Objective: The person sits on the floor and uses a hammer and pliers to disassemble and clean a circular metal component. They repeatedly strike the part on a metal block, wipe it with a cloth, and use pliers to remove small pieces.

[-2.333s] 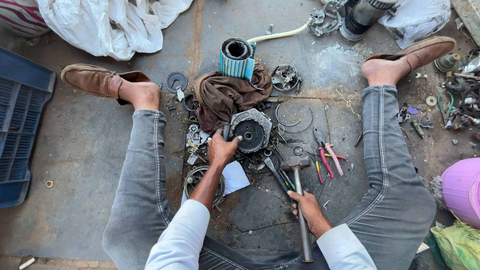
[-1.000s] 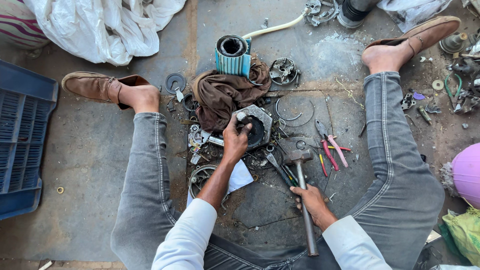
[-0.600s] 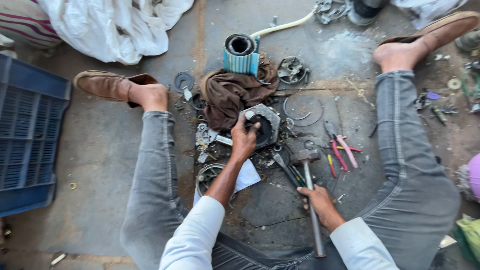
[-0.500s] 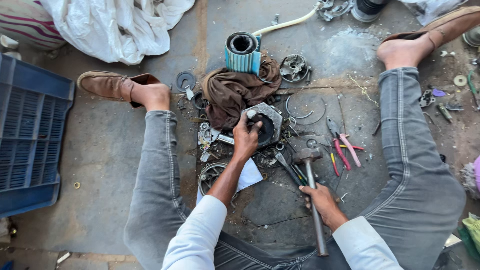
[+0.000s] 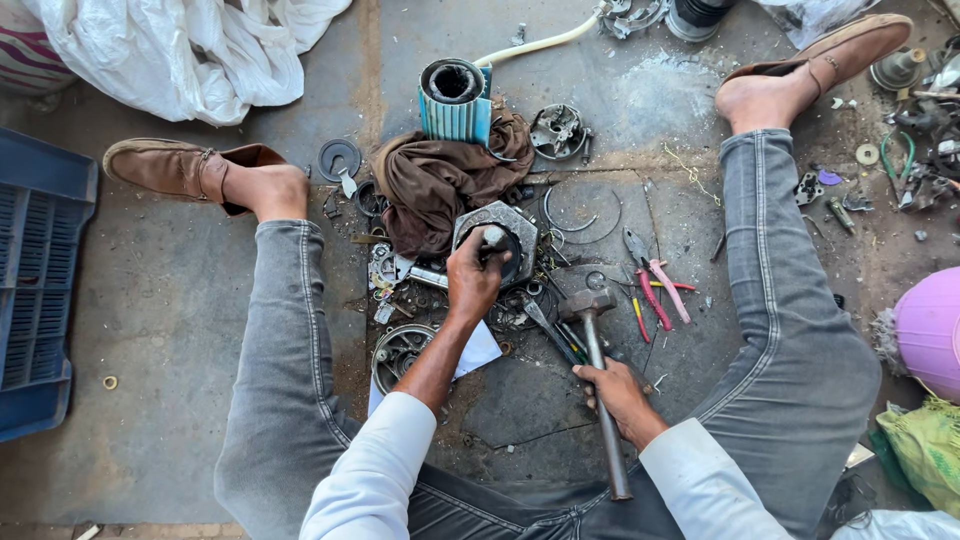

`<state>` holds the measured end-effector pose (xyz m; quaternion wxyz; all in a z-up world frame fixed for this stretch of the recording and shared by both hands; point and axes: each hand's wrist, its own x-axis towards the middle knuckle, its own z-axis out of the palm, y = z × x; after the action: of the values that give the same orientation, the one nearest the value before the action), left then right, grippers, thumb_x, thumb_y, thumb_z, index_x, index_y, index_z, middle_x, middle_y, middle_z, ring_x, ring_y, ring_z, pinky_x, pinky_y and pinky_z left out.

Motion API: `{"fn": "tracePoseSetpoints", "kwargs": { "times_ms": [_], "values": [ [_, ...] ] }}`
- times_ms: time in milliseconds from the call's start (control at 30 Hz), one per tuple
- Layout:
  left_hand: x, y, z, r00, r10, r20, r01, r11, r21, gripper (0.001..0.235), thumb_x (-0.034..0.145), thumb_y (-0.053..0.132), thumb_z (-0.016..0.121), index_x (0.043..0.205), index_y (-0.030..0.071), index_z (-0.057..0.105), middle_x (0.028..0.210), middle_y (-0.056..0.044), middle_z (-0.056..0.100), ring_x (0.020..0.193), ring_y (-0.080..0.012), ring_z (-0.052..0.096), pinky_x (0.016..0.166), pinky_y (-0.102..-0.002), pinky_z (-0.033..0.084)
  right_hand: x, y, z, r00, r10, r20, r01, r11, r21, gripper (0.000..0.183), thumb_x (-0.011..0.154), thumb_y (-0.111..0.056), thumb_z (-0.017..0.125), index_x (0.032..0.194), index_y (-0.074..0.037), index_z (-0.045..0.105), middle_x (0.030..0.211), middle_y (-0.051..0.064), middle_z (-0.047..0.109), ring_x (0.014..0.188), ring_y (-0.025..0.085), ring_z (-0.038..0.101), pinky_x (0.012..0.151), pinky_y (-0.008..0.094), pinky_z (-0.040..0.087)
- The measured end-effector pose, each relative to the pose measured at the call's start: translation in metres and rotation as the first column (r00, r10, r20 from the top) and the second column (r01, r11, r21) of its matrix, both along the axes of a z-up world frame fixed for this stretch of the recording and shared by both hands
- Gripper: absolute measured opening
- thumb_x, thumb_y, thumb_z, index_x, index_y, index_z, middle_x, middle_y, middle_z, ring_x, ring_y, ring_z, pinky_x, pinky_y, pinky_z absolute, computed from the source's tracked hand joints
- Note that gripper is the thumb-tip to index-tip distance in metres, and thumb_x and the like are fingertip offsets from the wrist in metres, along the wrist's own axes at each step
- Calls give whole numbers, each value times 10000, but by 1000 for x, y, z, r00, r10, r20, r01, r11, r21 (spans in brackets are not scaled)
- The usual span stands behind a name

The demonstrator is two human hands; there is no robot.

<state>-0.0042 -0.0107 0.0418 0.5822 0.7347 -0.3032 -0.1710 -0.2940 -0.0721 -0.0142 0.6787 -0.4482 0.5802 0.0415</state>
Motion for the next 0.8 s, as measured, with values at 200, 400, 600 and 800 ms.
{"fn": "tracePoseSetpoints", "kwargs": {
  "times_ms": [200, 400, 600, 800],
  "values": [
    [3, 3, -1, 991, -87, 97, 95, 993, -74, 313, 832, -94, 697, 1113, 38, 657, 1018, -82, 708, 896, -176, 754, 791, -318, 639, 4, 3, 7, 998, 59, -17, -60, 997, -52, 237, 853, -159, 738, 976, -4, 607, 685, 12, 524, 527, 112, 497, 460, 279, 438],
    [-2, 4, -3, 974, -143, 178, 139, 990, 35, 308, 835, -59, 749, 1118, 57, 704, 984, -79, 690, 862, -233, 736, 739, -349, 615, 9, 14, 63, 983, 183, -34, -185, 948, -257, 238, 855, -202, 728, 943, -22, 600, 648, 27, 559, 527, 119, 543, 463, 296, 470],
    [-2, 8, 7, 961, -158, 225, 154, 987, 33, 319, 793, -11, 785, 1090, 78, 713, 983, -83, 693, 886, -303, 723, 759, -416, 563, 23, 14, 144, 937, 348, 29, -275, 787, -553, 286, 963, -317, 618, 986, -32, 604, 597, 35, 559, 497, 141, 551, 474, 325, 470],
    [-3, 10, 8, 958, -162, 237, 165, 986, 6, 331, 788, -41, 734, 1092, 88, 711, 988, -78, 692, 902, -319, 720, 769, -412, 564, 6, 1, 222, 658, 485, 576, 137, 674, -725, 338, 1053, -321, 532, 1245, -44, 567, 881, 56, 617, 708, 121, 574, 620, 294, 510]
  ]
}}
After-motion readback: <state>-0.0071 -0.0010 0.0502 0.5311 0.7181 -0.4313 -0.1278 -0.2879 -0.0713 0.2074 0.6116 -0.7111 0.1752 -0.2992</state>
